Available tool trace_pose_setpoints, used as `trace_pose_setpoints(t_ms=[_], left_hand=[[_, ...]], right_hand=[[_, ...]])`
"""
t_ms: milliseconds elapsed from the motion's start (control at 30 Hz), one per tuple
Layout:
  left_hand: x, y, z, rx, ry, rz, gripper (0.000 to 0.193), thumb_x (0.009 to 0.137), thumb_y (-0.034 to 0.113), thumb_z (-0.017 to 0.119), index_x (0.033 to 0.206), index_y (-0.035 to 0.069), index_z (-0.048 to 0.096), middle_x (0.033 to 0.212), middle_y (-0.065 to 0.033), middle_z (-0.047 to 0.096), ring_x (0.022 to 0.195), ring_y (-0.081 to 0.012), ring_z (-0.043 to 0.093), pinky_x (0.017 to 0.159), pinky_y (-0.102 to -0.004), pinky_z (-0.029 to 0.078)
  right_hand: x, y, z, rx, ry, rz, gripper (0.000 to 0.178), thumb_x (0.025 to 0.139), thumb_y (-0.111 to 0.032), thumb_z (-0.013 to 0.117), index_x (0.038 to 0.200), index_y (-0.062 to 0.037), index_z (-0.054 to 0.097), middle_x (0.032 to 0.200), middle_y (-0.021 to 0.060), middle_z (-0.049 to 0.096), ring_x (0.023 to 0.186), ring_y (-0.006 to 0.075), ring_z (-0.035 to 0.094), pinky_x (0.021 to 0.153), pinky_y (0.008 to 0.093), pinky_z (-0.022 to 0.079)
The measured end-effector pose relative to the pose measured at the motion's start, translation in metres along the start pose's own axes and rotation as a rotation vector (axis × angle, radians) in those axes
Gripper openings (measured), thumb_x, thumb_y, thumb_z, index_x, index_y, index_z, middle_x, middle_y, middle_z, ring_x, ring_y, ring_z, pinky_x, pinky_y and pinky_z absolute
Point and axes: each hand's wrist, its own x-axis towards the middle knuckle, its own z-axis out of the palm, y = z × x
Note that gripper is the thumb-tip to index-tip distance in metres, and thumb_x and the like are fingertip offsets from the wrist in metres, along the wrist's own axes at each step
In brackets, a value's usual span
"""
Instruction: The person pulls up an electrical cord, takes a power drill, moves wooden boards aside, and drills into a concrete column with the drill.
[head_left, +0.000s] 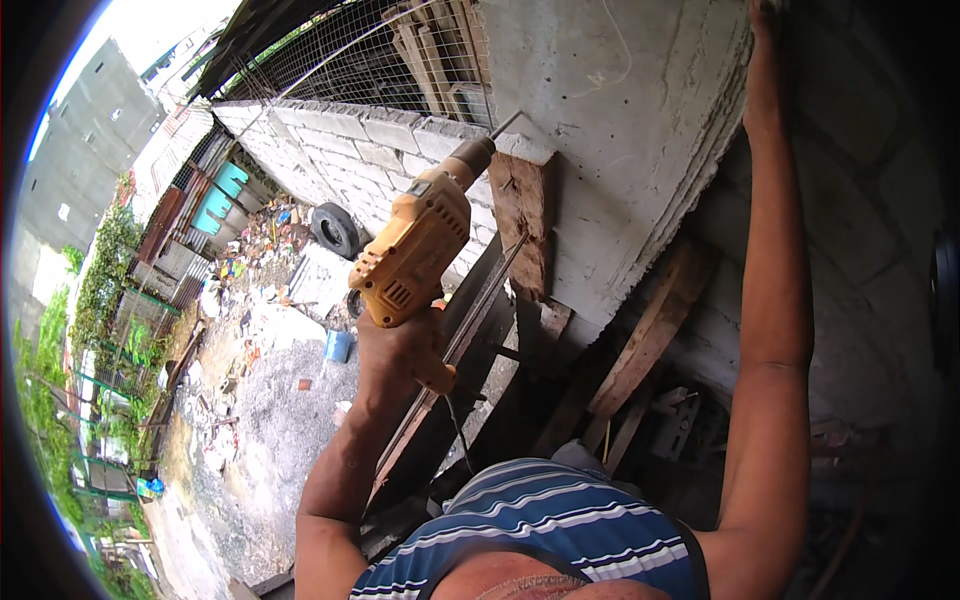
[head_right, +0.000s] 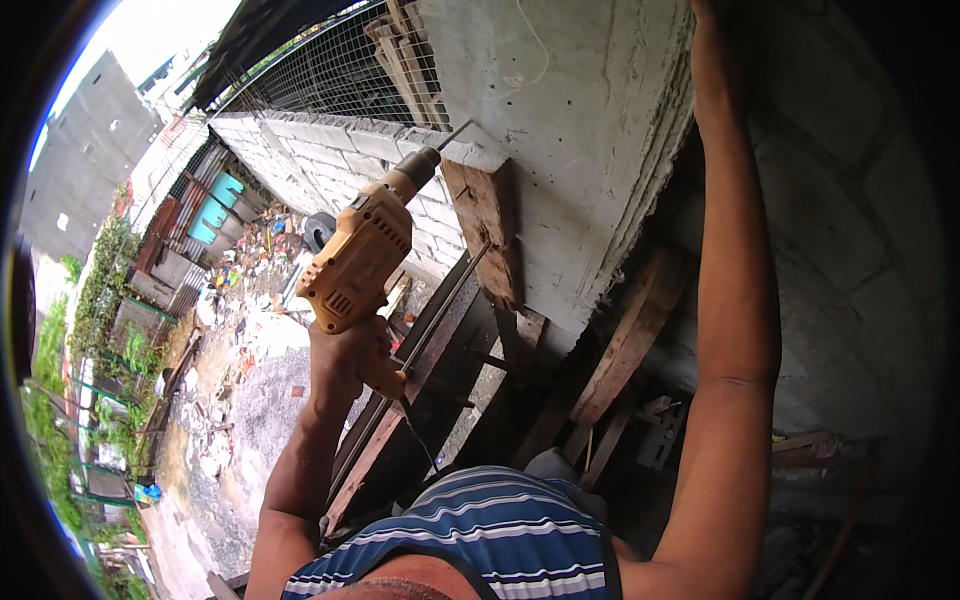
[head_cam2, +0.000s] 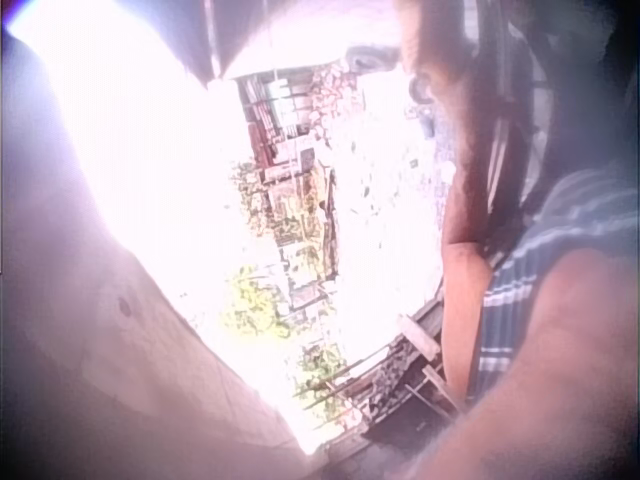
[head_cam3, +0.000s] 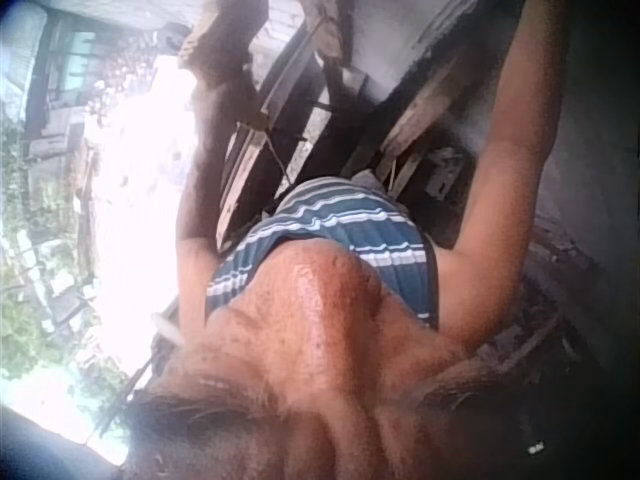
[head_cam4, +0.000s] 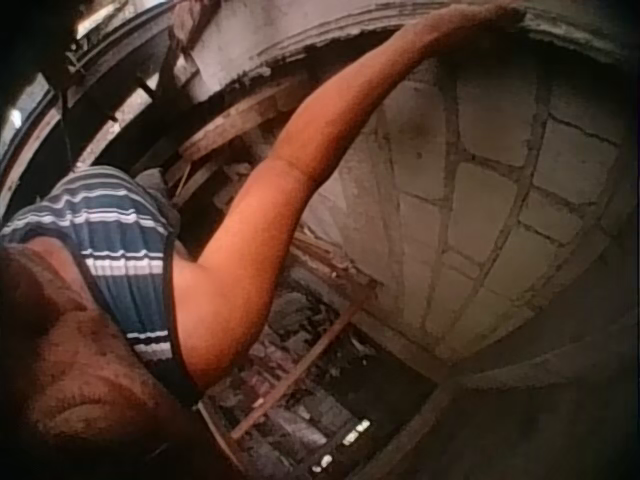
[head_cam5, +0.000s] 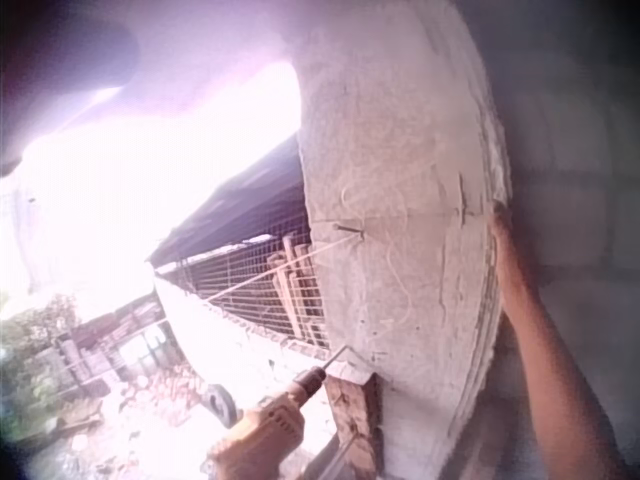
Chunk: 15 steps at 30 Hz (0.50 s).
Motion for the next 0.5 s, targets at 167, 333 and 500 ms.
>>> trace_pose_setpoints(t_ms=[167, 333, 500], left_hand=[[0.0033, -0.0042, -0.0043, 0.005, 0.016, -0.031, 0.026, 0.078, 0.010, 0.068, 0.101, -0.002, 0.064, 0.068, -0.0065, 0.062, 0.052, -0.0138, 0.059, 0.047, -0.0275, 0.048], [0.0015, 0.0007, -0.0014, 0.032, 0.033, -0.044, 0.025, 0.078, 0.010, 0.068, 0.100, -0.002, 0.063, 0.068, -0.0065, 0.063, 0.053, -0.0139, 0.060, 0.047, -0.0276, 0.048], [0.0025, -0.0008, -0.0030, 0.019, 0.010, -0.003, 0.024, 0.079, 0.011, 0.067, 0.099, -0.002, 0.063, 0.070, -0.0067, 0.064, 0.053, -0.0138, 0.060, 0.048, -0.0273, 0.049]], right_hand=[[0.0000, -0.0003, 0.0006, 0.002, 0.002, 0.002, 0.061, 0.106, -0.045, 0.042, 0.148, 0.0001, 0.044, 0.155, 0.0154, 0.042, 0.146, 0.0282, 0.036, 0.119, 0.0386, 0.026], [-0.0008, 0.0006, 0.0008, 0.001, 0.002, 0.001, 0.061, 0.106, -0.044, 0.042, 0.148, 0.0002, 0.045, 0.155, 0.0154, 0.042, 0.146, 0.0283, 0.036, 0.119, 0.0386, 0.027], [0.0003, -0.0009, 0.0009, -0.001, 0.001, -0.004, 0.061, 0.106, -0.044, 0.042, 0.147, 0.0003, 0.045, 0.155, 0.0155, 0.043, 0.145, 0.0283, 0.037, 0.119, 0.0386, 0.027]])
